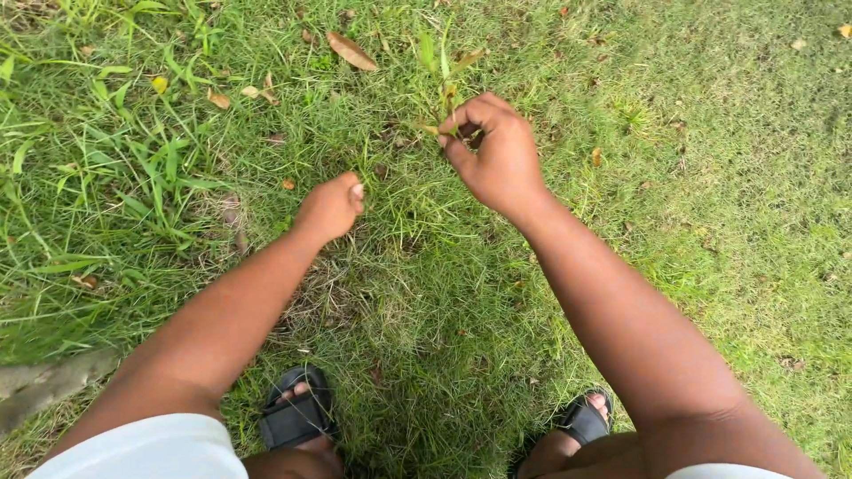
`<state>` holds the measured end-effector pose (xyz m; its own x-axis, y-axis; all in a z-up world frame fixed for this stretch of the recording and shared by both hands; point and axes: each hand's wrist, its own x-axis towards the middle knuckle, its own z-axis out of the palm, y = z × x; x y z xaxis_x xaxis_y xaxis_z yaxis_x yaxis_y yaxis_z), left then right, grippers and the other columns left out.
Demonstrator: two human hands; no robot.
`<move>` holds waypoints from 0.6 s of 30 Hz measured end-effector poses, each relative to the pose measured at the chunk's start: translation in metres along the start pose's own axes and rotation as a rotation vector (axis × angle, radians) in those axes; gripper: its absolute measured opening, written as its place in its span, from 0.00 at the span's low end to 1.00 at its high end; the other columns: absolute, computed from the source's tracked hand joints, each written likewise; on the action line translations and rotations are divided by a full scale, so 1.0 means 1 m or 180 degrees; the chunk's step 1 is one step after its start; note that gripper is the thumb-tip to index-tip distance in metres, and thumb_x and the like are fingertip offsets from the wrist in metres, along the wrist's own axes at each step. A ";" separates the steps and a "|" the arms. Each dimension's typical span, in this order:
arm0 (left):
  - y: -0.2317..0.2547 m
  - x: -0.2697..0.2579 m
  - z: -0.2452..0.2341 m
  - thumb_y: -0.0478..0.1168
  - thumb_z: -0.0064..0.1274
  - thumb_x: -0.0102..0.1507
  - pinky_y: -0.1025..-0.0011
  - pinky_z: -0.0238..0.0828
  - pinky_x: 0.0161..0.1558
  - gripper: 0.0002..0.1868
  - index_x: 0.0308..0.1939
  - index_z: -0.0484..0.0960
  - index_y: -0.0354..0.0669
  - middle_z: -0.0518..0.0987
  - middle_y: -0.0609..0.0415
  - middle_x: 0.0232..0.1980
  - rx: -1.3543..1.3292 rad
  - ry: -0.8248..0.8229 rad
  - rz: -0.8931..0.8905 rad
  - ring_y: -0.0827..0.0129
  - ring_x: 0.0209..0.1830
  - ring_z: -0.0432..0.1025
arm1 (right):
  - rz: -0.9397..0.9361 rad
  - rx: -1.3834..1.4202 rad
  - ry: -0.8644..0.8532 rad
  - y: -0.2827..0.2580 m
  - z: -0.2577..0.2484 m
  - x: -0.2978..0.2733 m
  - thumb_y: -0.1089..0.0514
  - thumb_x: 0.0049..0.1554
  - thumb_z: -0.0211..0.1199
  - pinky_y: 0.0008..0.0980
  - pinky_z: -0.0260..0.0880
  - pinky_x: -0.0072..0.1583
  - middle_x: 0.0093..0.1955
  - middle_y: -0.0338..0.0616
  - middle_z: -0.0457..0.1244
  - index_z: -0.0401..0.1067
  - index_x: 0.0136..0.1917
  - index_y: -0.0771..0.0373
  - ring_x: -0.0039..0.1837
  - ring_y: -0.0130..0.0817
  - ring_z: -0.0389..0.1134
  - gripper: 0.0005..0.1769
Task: Pulling small weeds and grass from a lawn by hand
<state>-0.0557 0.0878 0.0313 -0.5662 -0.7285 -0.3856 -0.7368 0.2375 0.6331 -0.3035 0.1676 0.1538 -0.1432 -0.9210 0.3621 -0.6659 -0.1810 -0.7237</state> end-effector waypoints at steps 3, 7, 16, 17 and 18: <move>-0.030 0.005 0.001 0.33 0.41 0.73 0.62 0.72 0.35 0.09 0.49 0.78 0.35 0.76 0.47 0.29 -0.0238 0.0275 -0.0169 0.58 0.28 0.75 | -0.0069 -0.0019 -0.0122 0.004 -0.002 -0.001 0.73 0.50 0.70 0.43 0.69 0.52 0.42 0.52 0.66 0.78 0.45 0.65 0.47 0.47 0.69 0.10; -0.025 -0.013 -0.038 0.33 0.38 0.75 0.68 0.69 0.28 0.10 0.49 0.77 0.34 0.73 0.48 0.27 0.0036 0.0727 -0.0441 0.61 0.22 0.71 | 0.0108 -0.0129 -0.0325 0.006 -0.005 -0.009 0.73 0.53 0.68 0.43 0.68 0.54 0.42 0.52 0.66 0.76 0.46 0.67 0.47 0.46 0.68 0.08; 0.077 -0.024 -0.082 0.44 0.44 0.73 0.56 0.74 0.50 0.17 0.60 0.76 0.37 0.80 0.37 0.50 -0.1017 0.0367 0.0391 0.51 0.49 0.77 | 0.0048 0.0606 0.0017 0.000 0.036 -0.019 0.73 0.54 0.68 0.41 0.75 0.48 0.46 0.52 0.63 0.68 0.48 0.66 0.48 0.45 0.67 0.13; 0.100 -0.030 -0.085 0.47 0.46 0.72 0.50 0.74 0.56 0.22 0.65 0.72 0.36 0.79 0.36 0.56 -0.1173 0.0011 0.0496 0.48 0.55 0.76 | -0.0086 0.0674 0.0067 -0.010 0.041 -0.017 0.73 0.55 0.68 0.41 0.75 0.49 0.46 0.51 0.62 0.67 0.48 0.65 0.49 0.45 0.67 0.13; 0.104 -0.031 -0.084 0.47 0.46 0.72 0.50 0.74 0.56 0.22 0.65 0.72 0.36 0.79 0.36 0.56 -0.1184 0.0027 0.0490 0.48 0.55 0.76 | -0.0098 0.0676 0.0050 -0.016 0.047 -0.015 0.73 0.55 0.68 0.41 0.75 0.49 0.46 0.51 0.62 0.67 0.48 0.65 0.49 0.45 0.67 0.13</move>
<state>-0.0840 0.0813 0.1654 -0.6552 -0.7083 -0.2628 -0.4587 0.0965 0.8833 -0.2562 0.1682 0.1322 -0.1377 -0.9088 0.3939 -0.5011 -0.2791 -0.8191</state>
